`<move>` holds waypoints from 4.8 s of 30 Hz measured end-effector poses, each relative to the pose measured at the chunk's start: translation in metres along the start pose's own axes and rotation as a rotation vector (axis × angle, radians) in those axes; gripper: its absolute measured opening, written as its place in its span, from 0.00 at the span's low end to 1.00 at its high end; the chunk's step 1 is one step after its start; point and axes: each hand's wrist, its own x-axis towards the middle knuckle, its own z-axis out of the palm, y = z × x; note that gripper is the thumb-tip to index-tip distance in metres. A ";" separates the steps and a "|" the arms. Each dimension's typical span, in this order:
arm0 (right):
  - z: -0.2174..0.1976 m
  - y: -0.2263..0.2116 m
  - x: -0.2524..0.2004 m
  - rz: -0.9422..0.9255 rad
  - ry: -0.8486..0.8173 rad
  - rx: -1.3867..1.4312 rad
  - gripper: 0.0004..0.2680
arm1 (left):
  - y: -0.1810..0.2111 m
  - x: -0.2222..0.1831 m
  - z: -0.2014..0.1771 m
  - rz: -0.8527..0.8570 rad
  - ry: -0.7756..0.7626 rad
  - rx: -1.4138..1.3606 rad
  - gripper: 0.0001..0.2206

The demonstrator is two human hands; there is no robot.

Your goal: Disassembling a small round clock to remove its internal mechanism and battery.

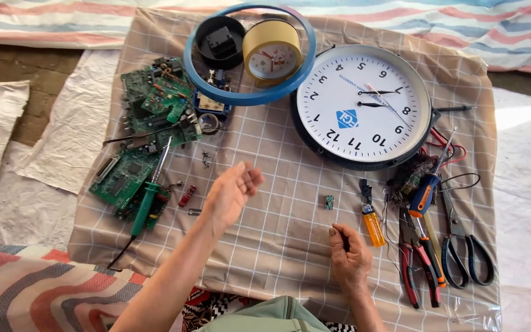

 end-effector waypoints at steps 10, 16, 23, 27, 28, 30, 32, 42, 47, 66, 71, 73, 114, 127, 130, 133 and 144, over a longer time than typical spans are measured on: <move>-0.007 -0.017 0.002 0.164 -0.006 0.132 0.07 | 0.109 0.125 0.047 0.786 0.205 0.896 0.30; -0.006 -0.013 0.001 0.203 0.048 0.093 0.08 | 0.175 0.224 0.055 0.779 0.074 1.269 0.46; -0.006 -0.011 0.002 0.186 0.060 0.154 0.07 | 0.167 0.252 0.053 0.649 0.034 1.292 0.36; -0.006 -0.009 0.002 0.239 0.061 0.154 0.08 | 0.171 0.246 0.042 0.736 0.088 1.078 0.35; -0.007 -0.010 0.002 0.235 0.060 0.153 0.08 | 0.175 0.234 0.041 0.739 0.090 1.075 0.35; -0.008 -0.012 0.002 0.334 0.043 0.187 0.08 | 0.183 0.207 0.037 0.714 0.111 0.791 0.36; -0.010 -0.014 0.005 0.332 0.045 0.176 0.08 | 0.183 0.170 0.039 0.653 0.108 0.621 0.36; -0.021 -0.036 0.014 0.349 -0.092 0.124 0.09 | 0.060 0.001 -0.003 0.271 -0.257 0.178 0.32; -0.023 -0.075 0.028 0.471 -0.209 0.950 0.12 | -0.005 -0.044 -0.010 0.249 -0.237 0.228 0.29; -0.020 -0.109 0.007 0.184 -0.188 0.964 0.27 | -0.045 -0.077 0.002 0.089 -0.572 -0.175 0.46; -0.017 -0.131 0.003 -0.007 -0.216 0.715 0.29 | -0.076 -0.059 -0.004 -0.085 -0.389 -0.502 0.29; -0.018 -0.133 0.002 -0.007 -0.236 0.644 0.30 | -0.086 -0.051 -0.013 -0.123 -0.362 -0.530 0.26; 0.028 -0.125 0.004 -0.161 -0.376 -0.191 0.19 | -0.071 0.029 -0.026 0.766 -0.250 0.362 0.10; 0.032 -0.123 0.000 -0.130 -0.380 -0.233 0.22 | -0.059 0.015 -0.012 0.740 -0.207 0.314 0.10; 0.032 -0.125 0.000 -0.109 -0.380 -0.218 0.22 | -0.063 0.020 -0.015 0.708 -0.204 0.362 0.12; 0.030 -0.126 0.002 -0.091 -0.389 -0.200 0.21 | -0.062 0.018 -0.015 0.719 -0.202 0.290 0.12; 0.012 -0.116 0.043 -0.192 -0.161 -0.078 0.12 | -0.060 0.018 -0.012 0.628 -0.156 0.392 0.12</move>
